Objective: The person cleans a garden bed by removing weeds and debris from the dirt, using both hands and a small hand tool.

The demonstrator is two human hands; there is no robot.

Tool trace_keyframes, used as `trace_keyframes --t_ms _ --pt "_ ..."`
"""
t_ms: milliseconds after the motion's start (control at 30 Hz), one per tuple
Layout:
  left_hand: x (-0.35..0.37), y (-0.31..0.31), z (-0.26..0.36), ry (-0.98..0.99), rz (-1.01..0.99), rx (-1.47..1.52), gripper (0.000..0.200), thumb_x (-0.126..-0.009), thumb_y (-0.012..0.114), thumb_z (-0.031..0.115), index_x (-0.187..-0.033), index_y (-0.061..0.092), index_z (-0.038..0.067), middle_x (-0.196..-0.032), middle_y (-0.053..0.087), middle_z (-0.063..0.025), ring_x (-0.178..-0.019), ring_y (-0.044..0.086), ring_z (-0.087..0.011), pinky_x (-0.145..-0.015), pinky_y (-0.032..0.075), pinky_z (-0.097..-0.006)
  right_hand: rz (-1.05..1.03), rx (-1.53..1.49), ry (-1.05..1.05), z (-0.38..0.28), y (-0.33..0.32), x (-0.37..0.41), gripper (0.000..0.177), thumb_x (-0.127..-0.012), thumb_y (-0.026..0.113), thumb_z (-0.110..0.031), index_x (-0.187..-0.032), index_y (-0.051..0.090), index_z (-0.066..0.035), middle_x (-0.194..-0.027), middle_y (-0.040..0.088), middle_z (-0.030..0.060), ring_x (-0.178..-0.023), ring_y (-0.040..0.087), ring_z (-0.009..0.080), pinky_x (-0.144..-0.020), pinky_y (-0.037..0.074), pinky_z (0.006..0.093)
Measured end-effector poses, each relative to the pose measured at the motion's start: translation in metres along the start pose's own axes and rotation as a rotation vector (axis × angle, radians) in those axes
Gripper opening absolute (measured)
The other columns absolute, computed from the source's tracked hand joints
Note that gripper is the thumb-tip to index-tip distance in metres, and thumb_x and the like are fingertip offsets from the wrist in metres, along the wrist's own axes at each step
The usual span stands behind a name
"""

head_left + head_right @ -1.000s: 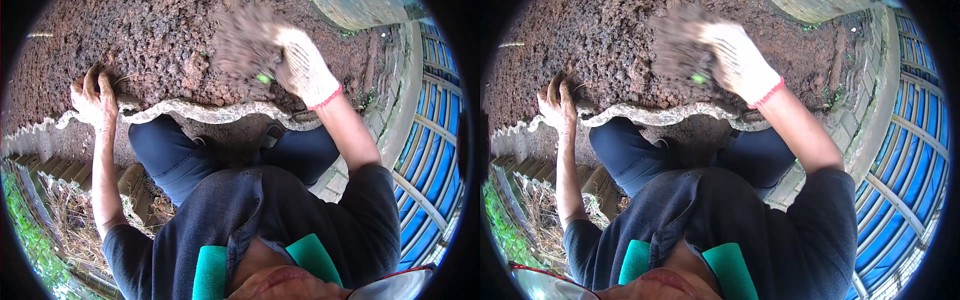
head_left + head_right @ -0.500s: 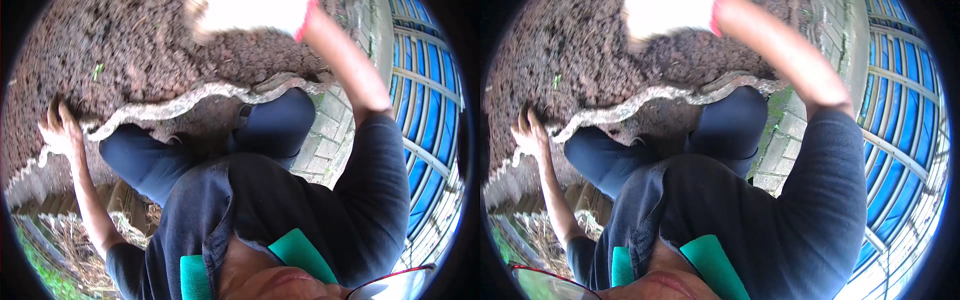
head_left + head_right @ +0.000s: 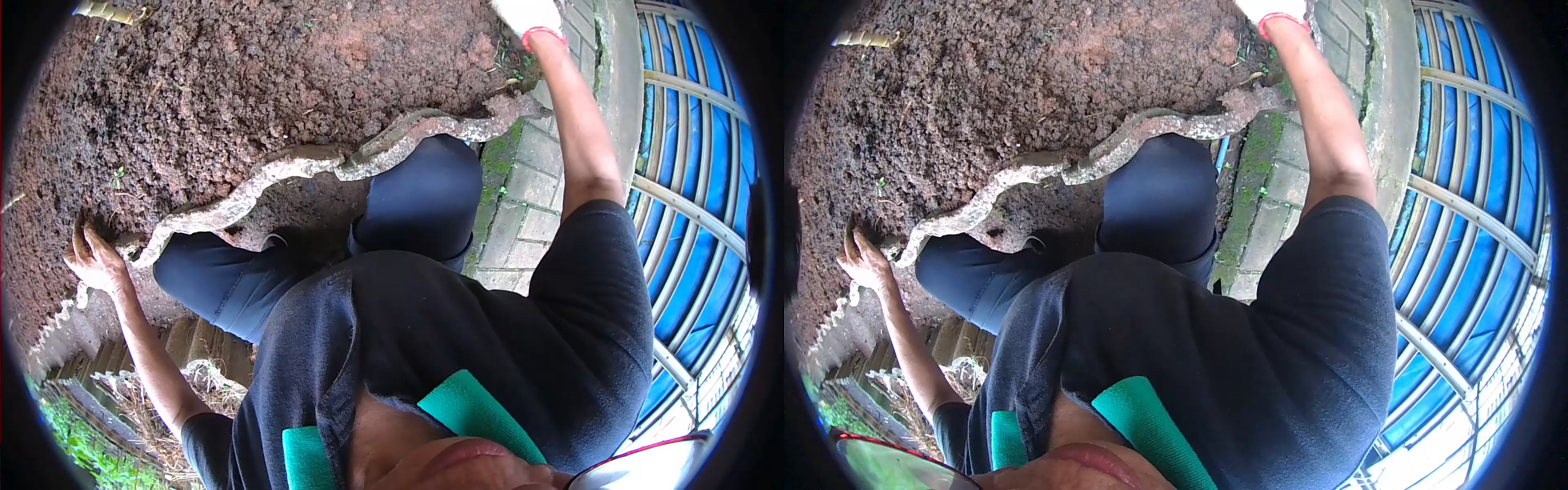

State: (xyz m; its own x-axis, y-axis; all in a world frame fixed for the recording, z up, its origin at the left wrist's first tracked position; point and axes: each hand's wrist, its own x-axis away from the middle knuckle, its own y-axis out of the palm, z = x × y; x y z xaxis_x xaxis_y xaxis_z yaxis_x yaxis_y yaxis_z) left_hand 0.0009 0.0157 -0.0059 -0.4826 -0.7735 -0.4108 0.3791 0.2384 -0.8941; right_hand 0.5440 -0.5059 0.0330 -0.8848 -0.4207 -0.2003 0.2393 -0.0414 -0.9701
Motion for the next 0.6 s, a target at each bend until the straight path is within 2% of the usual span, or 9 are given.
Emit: trace_keyframes --t_ms 200,233,300,333,400,433,533,567,600 --pt "0.002 -0.005 0.002 0.153 0.206 -0.049 0.035 -0.092 0.068 0.037 -0.116 0.073 0.012 -0.096 0.050 -0.0108 -0.092 0.051 -0.0223 -0.082 0.048 -0.0377 -0.083 0.141 -0.226 -0.004 -0.108 0.055 0.032 -0.079 0.063 -0.023 -0.101 0.069 -0.001 -0.094 0.070 0.0221 -0.088 0.069 0.0384 -0.081 0.055 0.0417" --pt "0.004 -0.006 0.005 0.337 0.378 0.190 0.034 -0.088 0.074 0.031 -0.112 0.073 0.006 -0.094 0.048 -0.0087 -0.091 0.048 -0.0203 -0.078 0.047 -0.0358 -0.131 0.130 -0.267 0.000 -0.116 0.063 0.037 -0.079 0.064 -0.024 -0.109 0.067 -0.003 -0.099 0.070 0.0199 -0.092 0.069 0.0330 -0.083 0.055 0.0396" --pt "0.001 -0.032 0.097 0.360 0.487 0.354 0.024 -0.086 0.075 0.012 -0.109 0.072 0.005 -0.106 0.058 -0.0112 -0.097 0.058 -0.0176 -0.080 0.056 -0.0351 -0.227 0.111 -0.326 0.011 -0.127 0.083 0.050 -0.079 0.067 -0.027 -0.125 0.063 -0.007 -0.110 0.069 0.0156 -0.099 0.069 0.0222 -0.086 0.055 0.0355" --pt "0.006 -0.058 0.167 0.487 0.399 0.203 0.022 -0.088 0.071 0.011 -0.109 0.071 0.004 -0.118 0.063 -0.0145 -0.108 0.061 -0.0206 -0.087 0.057 -0.0372 -0.237 0.134 -0.345 0.015 -0.131 0.094 0.049 -0.078 0.066 -0.026 -0.124 0.064 -0.008 -0.108 0.068 0.0163 -0.095 0.069 0.0208 -0.082 0.055 0.0341" --pt "0.033 -0.062 0.295 0.686 0.023 0.766 0.028 -0.089 0.068 0.010 -0.117 0.066 0.007 -0.126 0.063 -0.0137 -0.116 0.059 -0.0248 -0.101 0.049 -0.0409 -0.210 0.168 -0.394 0.022 -0.136 0.099 0.047 -0.077 0.066 -0.024 -0.122 0.066 -0.010 -0.102 0.068 0.0177 -0.089 0.070 0.0181 -0.075 0.056 0.0313" --pt "0.051 -0.051 0.337 0.682 -0.355 1.128 0.031 -0.085 0.062 0.004 -0.116 0.065 0.003 -0.106 0.064 -0.0126 -0.097 0.060 -0.0253 -0.087 0.052 -0.0386 -0.288 -0.076 -0.268 0.029 -0.134 0.104 0.042 -0.081 0.066 -0.024 -0.119 0.065 -0.004 -0.094 0.069 0.0158 -0.081 0.069 0.0190 -0.070 0.055 0.0309" --pt "0.091 -0.002 0.470 0.794 -1.005 0.710 0.053 -0.092 0.059 0.022 -0.138 0.050 -0.003 -0.120 0.050 -0.0276 -0.120 0.048 -0.0329 -0.100 0.046 -0.0401 -0.448 -0.852 0.226 0.031 -0.149 0.127 0.043 -0.087 0.067 -0.024 -0.120 0.063 0.003 -0.085 0.070 0.0150 -0.071 0.068 0.0174 -0.061 0.055 0.0298" --pt "0.100 0.019 0.507 0.762 -1.090 0.684 0.040 -0.091 0.059 0.019 -0.121 0.057 -0.007 -0.125 0.038 -0.0281 -0.106 0.056 -0.0359 -0.104 0.047 -0.0414 -0.382 -1.056 0.263 0.051 -0.134 0.135 0.048 -0.085 0.069 -0.022 -0.124 0.060 0.006 -0.091 0.070 0.0170 -0.072 0.068 0.0193 -0.061 0.056 0.0316" --pt "0.118 0.042 0.531 0.706 -0.986 0.699 0.060 -0.088 0.066 0.033 -0.133 0.050 -0.004 -0.128 0.037 -0.0246 -0.110 0.054 -0.0354 -0.106 0.046 -0.0393 -0.388 -1.191 0.329 0.051 -0.137 0.142 0.049 -0.085 0.069 -0.021 -0.124 0.060 0.007 -0.092 0.070 0.0172 -0.072 0.069 0.0196 -0.061 0.057 0.0315"
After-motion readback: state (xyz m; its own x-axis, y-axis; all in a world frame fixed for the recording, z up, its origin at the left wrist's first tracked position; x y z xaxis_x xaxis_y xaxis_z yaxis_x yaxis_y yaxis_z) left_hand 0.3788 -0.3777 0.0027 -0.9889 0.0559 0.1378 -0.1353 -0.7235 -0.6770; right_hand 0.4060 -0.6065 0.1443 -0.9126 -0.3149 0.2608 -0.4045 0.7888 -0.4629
